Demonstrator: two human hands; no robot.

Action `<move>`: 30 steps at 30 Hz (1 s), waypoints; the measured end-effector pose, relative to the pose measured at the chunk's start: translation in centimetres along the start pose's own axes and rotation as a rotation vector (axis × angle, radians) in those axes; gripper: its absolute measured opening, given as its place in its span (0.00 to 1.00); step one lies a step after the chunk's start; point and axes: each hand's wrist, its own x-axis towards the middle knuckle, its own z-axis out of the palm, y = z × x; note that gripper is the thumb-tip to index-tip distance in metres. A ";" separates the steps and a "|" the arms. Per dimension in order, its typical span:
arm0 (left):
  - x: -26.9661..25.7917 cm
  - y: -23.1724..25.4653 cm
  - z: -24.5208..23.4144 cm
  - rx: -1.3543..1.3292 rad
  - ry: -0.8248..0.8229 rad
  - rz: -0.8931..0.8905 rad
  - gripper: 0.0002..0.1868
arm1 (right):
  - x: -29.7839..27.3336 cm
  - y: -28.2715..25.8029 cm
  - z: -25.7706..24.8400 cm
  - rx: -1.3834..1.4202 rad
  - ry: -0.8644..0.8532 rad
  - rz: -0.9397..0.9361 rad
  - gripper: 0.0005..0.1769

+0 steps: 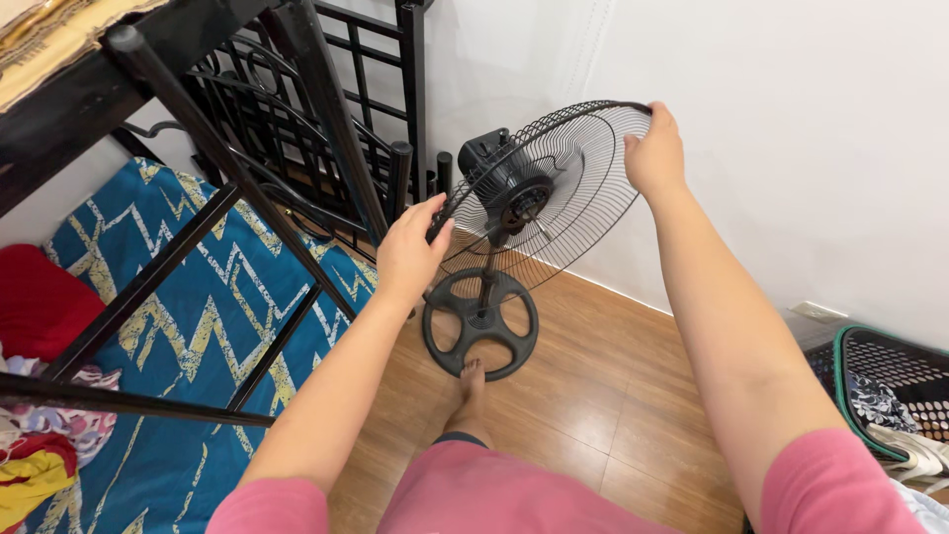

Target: The person assembles a standing electric fan by hand. They attach the front grille to the motor housing, secure it with a central knob, then install the fan blades onto the motor shaft and tighten them. The person works in a room with a patterned rug and laundry baskets nearby.

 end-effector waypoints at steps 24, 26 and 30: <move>1.3 -7.6 -2.4 -0.070 0.061 -0.089 0.15 | -7.9 -6.0 -3.8 -0.027 0.159 -0.102 0.03; 1.0 -7.3 -2.1 -0.070 0.063 -0.082 0.15 | -8.0 -5.4 -3.9 -0.022 0.168 -0.120 0.03; 0.9 -7.3 -1.8 -0.065 0.083 -0.026 0.15 | -8.7 -4.6 -4.5 -0.008 0.175 -0.146 0.03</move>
